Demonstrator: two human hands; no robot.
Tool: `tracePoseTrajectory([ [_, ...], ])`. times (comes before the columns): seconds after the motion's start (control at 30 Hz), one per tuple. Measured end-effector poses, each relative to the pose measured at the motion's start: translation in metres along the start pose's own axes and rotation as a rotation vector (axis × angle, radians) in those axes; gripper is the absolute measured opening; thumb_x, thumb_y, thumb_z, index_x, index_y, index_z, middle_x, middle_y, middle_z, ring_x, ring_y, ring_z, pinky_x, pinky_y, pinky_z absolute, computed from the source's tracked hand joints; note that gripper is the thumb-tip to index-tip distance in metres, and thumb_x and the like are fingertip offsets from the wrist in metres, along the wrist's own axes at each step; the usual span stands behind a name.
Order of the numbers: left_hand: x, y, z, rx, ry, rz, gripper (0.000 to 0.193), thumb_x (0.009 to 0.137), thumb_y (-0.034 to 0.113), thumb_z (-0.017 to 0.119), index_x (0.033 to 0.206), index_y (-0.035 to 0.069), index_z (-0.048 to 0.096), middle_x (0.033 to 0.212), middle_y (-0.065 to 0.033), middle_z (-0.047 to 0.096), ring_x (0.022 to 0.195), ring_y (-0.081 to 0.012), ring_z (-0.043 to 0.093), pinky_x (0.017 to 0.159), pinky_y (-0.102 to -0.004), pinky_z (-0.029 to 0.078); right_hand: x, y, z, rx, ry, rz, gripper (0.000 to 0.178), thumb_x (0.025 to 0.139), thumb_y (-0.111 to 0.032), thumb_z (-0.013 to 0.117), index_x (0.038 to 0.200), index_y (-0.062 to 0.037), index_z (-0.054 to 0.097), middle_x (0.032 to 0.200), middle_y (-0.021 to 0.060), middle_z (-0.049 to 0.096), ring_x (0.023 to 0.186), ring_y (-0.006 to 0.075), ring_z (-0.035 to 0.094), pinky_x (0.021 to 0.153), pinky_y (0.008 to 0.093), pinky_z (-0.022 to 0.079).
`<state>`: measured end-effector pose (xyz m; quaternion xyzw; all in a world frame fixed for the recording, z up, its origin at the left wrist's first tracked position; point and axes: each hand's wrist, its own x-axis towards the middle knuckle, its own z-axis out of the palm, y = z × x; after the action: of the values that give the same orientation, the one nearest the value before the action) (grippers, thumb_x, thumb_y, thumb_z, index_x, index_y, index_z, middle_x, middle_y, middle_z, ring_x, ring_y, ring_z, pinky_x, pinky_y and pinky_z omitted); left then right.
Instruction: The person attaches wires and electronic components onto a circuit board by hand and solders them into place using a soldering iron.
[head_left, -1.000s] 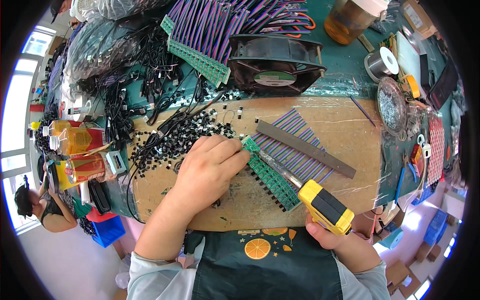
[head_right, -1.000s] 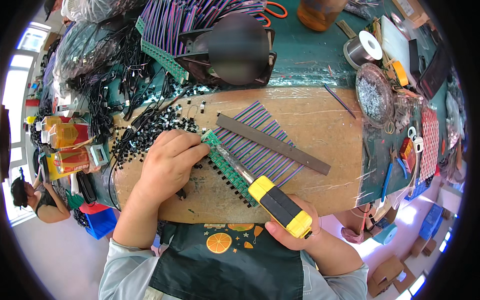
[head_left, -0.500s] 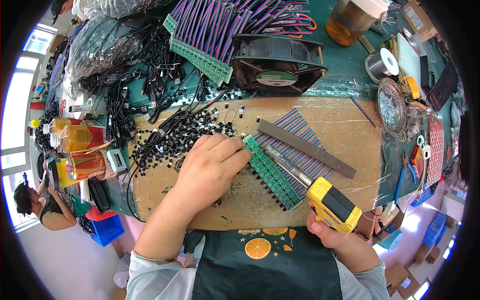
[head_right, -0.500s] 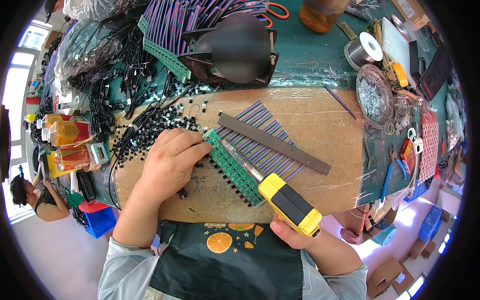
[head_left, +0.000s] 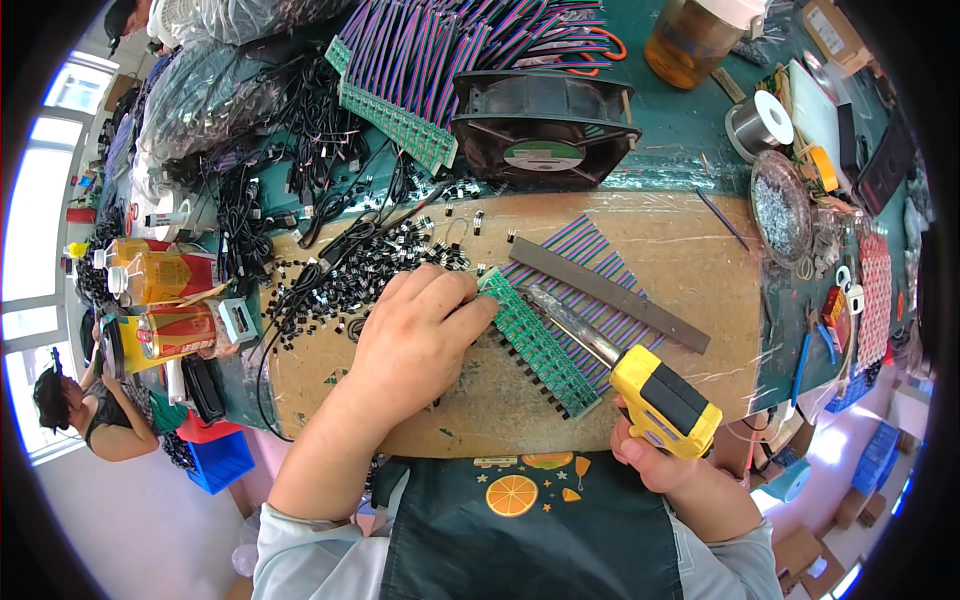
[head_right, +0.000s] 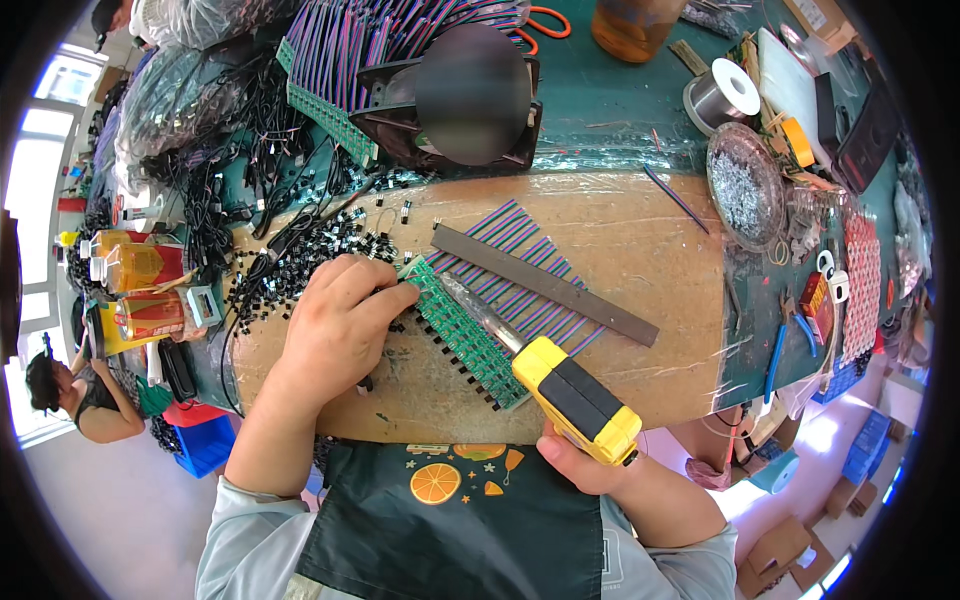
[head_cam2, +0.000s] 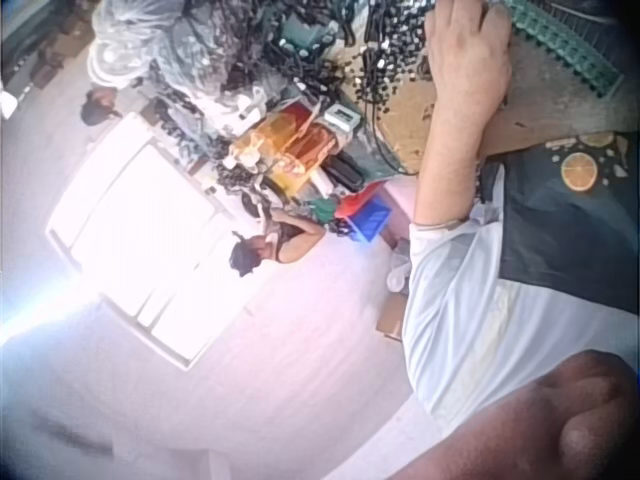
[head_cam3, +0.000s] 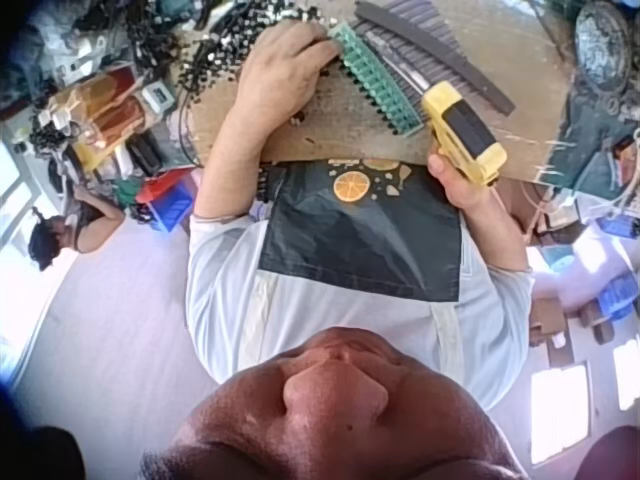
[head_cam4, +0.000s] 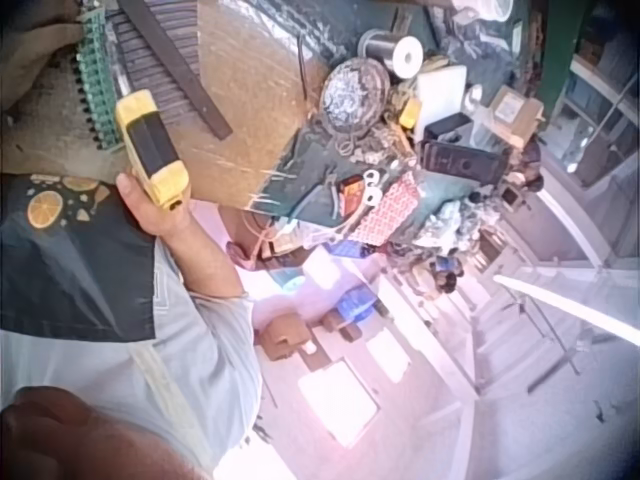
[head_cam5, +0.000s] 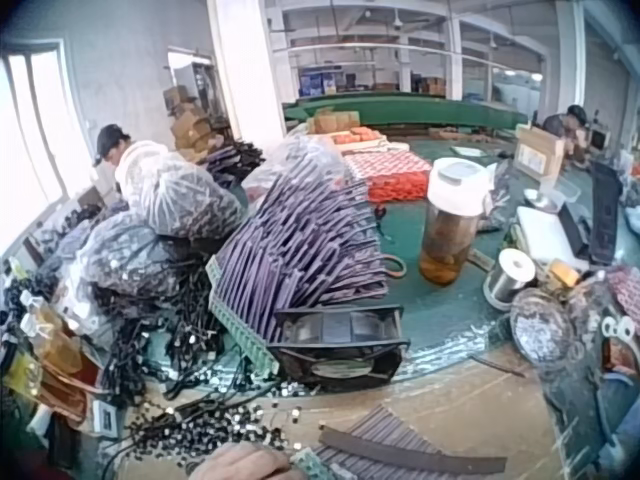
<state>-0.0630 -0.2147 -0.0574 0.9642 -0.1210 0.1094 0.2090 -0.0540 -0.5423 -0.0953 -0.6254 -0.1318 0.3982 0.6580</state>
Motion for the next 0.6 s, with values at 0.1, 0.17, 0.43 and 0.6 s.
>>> tracePoseTrajectory([
  [0.1,-0.002,0.004,0.003,0.001,0.018,-0.009,0.030,0.069,-0.002,0.066,0.097,0.007,0.070,0.092,-0.0072,0.061,0.083,-0.0268,0.061,0.076,-0.0379,0.050,-0.001,0.003,-0.002,-0.026,-0.029,-0.048,0.052,0.090,-0.012,0.069,0.135,0.0007,0.046,0.083,0.0064,0.055,0.062,0.0139,0.051,0.055,0.0290,0.043],
  [0.17,-0.004,0.008,0.008,0.045,0.038,-0.044,0.029,0.070,-0.001,0.068,0.098,0.007,0.070,0.089,-0.0062,0.061,0.078,-0.0258,0.061,0.071,-0.0376,0.050,0.000,0.005,-0.002,-0.028,-0.029,-0.065,0.052,0.090,-0.012,0.068,0.135,0.0009,0.046,0.086,0.0067,0.055,0.062,0.0140,0.051,0.055,0.0292,0.043],
  [0.43,-0.008,0.029,0.022,0.160,0.103,-0.117,0.029,0.071,0.000,0.071,0.099,0.007,0.071,0.085,-0.0063,0.058,0.071,-0.0241,0.060,0.063,-0.0353,0.050,0.001,0.000,-0.002,-0.043,-0.026,-0.075,0.050,0.090,-0.010,0.068,0.133,0.0007,0.046,0.089,0.0070,0.058,0.060,0.0118,0.051,0.053,0.0271,0.042],
  [0.6,-0.007,0.030,0.024,0.182,0.122,-0.115,0.028,0.072,0.000,0.071,0.099,0.006,0.070,0.086,-0.0072,0.059,0.073,-0.0249,0.061,0.065,-0.0358,0.051,0.002,-0.008,0.003,0.060,0.017,-0.031,0.033,0.088,-0.006,0.070,0.116,-0.0023,0.054,0.078,0.0028,0.058,0.063,0.0105,0.053,0.056,0.0268,0.043],
])
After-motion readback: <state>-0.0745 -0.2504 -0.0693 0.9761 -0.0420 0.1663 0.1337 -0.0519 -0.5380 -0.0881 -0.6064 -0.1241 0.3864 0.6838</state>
